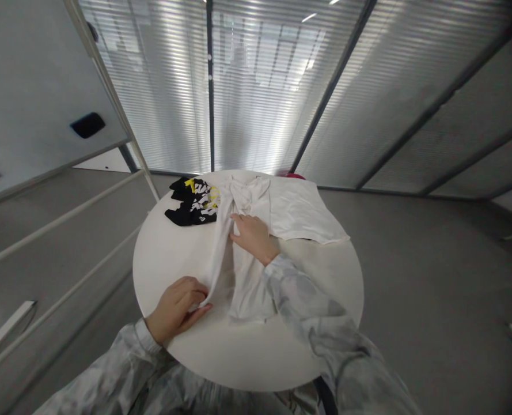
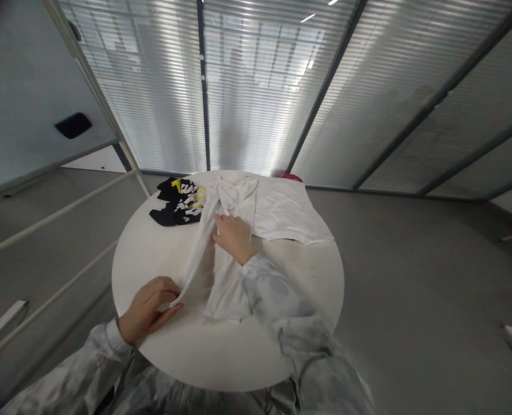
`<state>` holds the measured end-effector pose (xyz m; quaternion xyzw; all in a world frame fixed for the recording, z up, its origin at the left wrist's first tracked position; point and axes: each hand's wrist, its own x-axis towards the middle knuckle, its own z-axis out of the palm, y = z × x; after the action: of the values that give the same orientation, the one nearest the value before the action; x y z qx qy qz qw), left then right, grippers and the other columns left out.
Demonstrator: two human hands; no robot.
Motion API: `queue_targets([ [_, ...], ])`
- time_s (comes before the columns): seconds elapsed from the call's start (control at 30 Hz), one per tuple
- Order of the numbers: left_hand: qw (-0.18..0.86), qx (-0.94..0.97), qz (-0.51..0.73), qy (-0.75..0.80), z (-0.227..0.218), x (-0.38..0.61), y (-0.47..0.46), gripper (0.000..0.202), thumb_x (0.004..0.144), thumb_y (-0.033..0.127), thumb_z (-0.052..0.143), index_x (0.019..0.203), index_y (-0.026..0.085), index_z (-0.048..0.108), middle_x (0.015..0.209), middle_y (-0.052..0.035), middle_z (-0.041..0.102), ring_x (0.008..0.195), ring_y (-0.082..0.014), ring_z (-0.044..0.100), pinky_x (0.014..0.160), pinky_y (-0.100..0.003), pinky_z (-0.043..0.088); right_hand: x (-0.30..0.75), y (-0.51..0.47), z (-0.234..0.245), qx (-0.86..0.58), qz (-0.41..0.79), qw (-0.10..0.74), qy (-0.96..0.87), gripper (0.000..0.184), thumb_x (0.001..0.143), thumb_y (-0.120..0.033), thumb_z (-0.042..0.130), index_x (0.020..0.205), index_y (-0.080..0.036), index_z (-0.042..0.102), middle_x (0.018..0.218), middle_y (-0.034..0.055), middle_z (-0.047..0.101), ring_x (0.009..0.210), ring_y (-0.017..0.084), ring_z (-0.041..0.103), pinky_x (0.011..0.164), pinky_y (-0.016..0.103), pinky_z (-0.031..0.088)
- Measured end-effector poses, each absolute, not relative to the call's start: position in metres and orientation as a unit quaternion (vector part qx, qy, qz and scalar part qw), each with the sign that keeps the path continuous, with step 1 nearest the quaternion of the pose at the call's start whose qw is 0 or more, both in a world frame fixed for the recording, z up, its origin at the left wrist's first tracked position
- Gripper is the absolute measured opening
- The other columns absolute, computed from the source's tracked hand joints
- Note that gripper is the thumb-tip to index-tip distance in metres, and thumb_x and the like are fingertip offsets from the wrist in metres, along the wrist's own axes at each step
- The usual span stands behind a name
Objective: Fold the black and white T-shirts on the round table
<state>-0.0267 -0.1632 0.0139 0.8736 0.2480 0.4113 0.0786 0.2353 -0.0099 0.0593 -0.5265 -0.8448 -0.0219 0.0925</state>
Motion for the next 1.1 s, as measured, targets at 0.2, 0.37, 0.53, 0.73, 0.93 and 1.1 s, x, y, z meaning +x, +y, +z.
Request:
queue_targets([
  [0.2,0.074,0.9,0.375,0.207,0.022,-0.02,-0.163,0.013,0.105,0.017,0.067,0.109,0.024,0.056,0.093,-0.0038,0.076,0.084,-0.0189,0.071,0.084,-0.037,0.059,0.233,0.025,0.042,-0.484,-0.003,0.103,-0.869,0.034,0.107,-0.019,0.056,0.137,-0.024,0.072,0.123,0.0091,0.081,0.116,0.025,0.072,0.106,0.037,0.043],
  [0.37,0.071,0.915,0.337,0.209,0.02,-0.021,-0.166,0.004,0.109,0.021,0.062,0.11,0.025,0.062,0.097,-0.0037,0.079,0.086,-0.019,0.073,0.089,-0.039,0.06,0.247,0.031,0.039,-0.48,-0.004,0.172,-0.86,0.022,0.107,-0.017,0.057,0.117,-0.022,0.077,0.119,0.0079,0.081,0.114,0.024,0.069,0.108,0.038,0.039],
  [0.53,0.082,0.928,0.306,0.195,0.015,-0.023,-0.166,0.008,0.11,0.024,0.062,0.115,0.025,0.067,0.099,-0.0057,0.08,0.091,-0.0201,0.075,0.094,-0.039,0.06,0.268,0.027,0.045,-0.496,-0.023,0.185,-0.848,0.017,0.107,-0.022,0.06,0.105,-0.021,0.077,0.108,0.0088,0.08,0.108,0.027,0.067,0.109,0.041,0.037],
  [0.73,0.089,0.94,0.276,0.179,0.017,-0.016,-0.163,0.004,0.108,0.024,0.066,0.11,0.024,0.07,0.096,-0.0061,0.079,0.091,-0.0216,0.075,0.088,-0.039,0.06,0.282,0.022,0.038,-0.489,-0.047,0.125,-0.862,0.02,0.105,-0.02,0.059,0.102,-0.02,0.079,0.109,0.0118,0.078,0.108,0.028,0.066,0.109,0.043,0.037],
  [0.93,0.125,0.91,0.307,0.249,0.023,-0.021,-0.162,0.012,0.108,0.019,0.059,0.116,0.023,0.068,0.104,-0.0081,0.079,0.095,-0.0227,0.073,0.091,-0.041,0.056,0.269,0.014,0.035,-0.518,-0.026,0.182,-0.836,0.023,0.103,-0.021,0.064,0.123,-0.019,0.075,0.12,0.0108,0.078,0.113,0.027,0.067,0.106,0.039,0.041],
  [1.1,0.062,0.814,0.303,0.492,0.017,-0.021,-0.153,0.017,0.107,0.038,0.066,0.109,0.021,0.067,0.099,-0.0088,0.074,0.091,-0.0261,0.069,0.084,-0.043,0.051,0.246,0.015,0.031,-0.579,-0.008,0.199,-0.791,0.021,0.107,-0.037,0.064,0.111,-0.019,0.074,0.112,0.0105,0.079,0.106,0.026,0.069,0.097,0.038,0.044],
])
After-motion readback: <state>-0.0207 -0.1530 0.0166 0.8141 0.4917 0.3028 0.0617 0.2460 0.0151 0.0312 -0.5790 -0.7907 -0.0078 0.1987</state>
